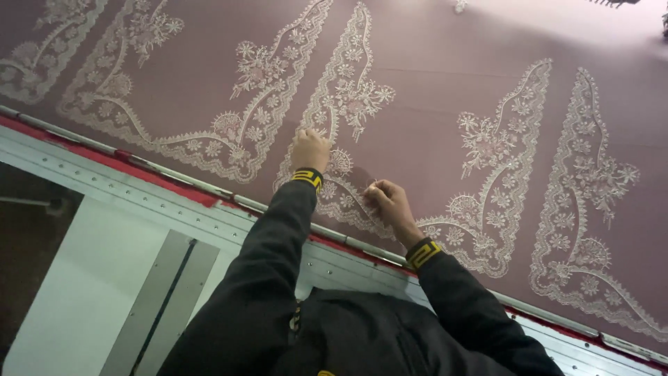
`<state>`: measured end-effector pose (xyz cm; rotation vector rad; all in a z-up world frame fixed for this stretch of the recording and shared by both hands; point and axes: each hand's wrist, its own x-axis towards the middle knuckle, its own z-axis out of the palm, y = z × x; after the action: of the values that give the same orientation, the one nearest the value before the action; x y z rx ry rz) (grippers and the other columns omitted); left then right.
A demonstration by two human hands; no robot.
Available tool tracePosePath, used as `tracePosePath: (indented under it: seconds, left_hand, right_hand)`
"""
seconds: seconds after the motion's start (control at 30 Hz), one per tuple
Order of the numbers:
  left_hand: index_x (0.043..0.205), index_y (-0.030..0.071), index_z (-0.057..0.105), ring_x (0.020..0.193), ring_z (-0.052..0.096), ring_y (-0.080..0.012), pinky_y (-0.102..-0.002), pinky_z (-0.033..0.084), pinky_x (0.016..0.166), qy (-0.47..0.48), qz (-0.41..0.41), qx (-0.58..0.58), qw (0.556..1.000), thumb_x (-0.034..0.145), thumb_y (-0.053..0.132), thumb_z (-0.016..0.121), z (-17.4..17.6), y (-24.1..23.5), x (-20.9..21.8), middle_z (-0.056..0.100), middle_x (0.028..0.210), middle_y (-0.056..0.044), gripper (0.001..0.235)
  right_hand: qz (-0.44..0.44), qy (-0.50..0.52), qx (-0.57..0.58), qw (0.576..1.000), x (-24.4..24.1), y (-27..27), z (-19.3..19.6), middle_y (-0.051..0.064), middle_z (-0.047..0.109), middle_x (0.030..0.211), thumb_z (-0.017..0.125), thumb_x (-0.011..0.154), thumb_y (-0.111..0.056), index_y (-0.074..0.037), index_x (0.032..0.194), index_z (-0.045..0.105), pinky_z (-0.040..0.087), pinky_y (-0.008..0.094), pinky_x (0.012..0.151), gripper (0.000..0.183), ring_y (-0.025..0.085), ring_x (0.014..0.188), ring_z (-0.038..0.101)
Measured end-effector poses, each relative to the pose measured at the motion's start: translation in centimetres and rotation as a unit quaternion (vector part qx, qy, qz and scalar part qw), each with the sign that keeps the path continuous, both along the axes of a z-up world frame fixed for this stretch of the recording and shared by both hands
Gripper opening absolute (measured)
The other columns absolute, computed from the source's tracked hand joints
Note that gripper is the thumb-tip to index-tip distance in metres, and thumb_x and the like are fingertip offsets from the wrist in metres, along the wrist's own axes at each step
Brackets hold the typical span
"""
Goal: The person removes loose threads from a large piece of pink fabric with white floral embroidery using their hands. They pull and pluck threads from the surface and edges of the fabric, which is stretched on a frame.
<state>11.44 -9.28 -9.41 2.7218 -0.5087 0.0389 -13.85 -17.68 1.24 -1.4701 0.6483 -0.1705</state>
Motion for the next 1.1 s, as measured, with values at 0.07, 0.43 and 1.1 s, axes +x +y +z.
tracePosePath:
  seconds: [0.07, 0.43, 1.1]
  left_hand:
    - [0.103, 0.004, 0.061, 0.093, 0.07, -0.0326, -0.047, 0.062, 0.073, 0.001, 0.003, 0.024, 1.0, 0.091, 0.029, 0.057, 2.7, 0.3, -1.5, 0.062, 0.1, -0.011, 0.028]
    - [0.112, 0.004, 0.061, 0.094, 0.075, -0.0361, -0.049, 0.064, 0.075, 0.055, -0.006, 0.071, 0.996, 0.095, 0.029, 0.062, 2.6, 0.8, 0.2, 0.07, 0.101, -0.014, 0.03]
    - [0.069, 0.013, 0.075, 0.074, 0.069, -0.0418, -0.046, 0.053, 0.07, 0.136, -0.141, -0.223, 0.955, 0.077, 0.026, 0.063, 4.4, -4.1, -6.4, 0.069, 0.067, -0.012, 0.02]
  right_hand:
    - [0.001, 0.004, 0.004, 1.0, 0.0, 0.0, 0.5, 0.011, 0.069, 0.072, 0.065, 0.097, -0.025, -0.005, 0.096, 0.071, 0.049, 0.025, 0.044, 0.021, 0.016, 0.059, 0.064]
    - [0.001, 0.009, 0.033, 0.999, -0.2, -0.5, 0.1, 0.012, 0.071, 0.072, 0.063, 0.099, -0.024, -0.004, 0.099, 0.069, 0.047, 0.024, 0.038, 0.021, 0.017, 0.056, 0.066]
    - [-0.032, -0.048, 0.01, 0.998, 0.4, -1.0, -2.4, 0.018, 0.07, 0.069, 0.069, 0.096, -0.017, -0.001, 0.096, 0.073, 0.049, 0.032, 0.035, 0.016, 0.022, 0.053, 0.067]
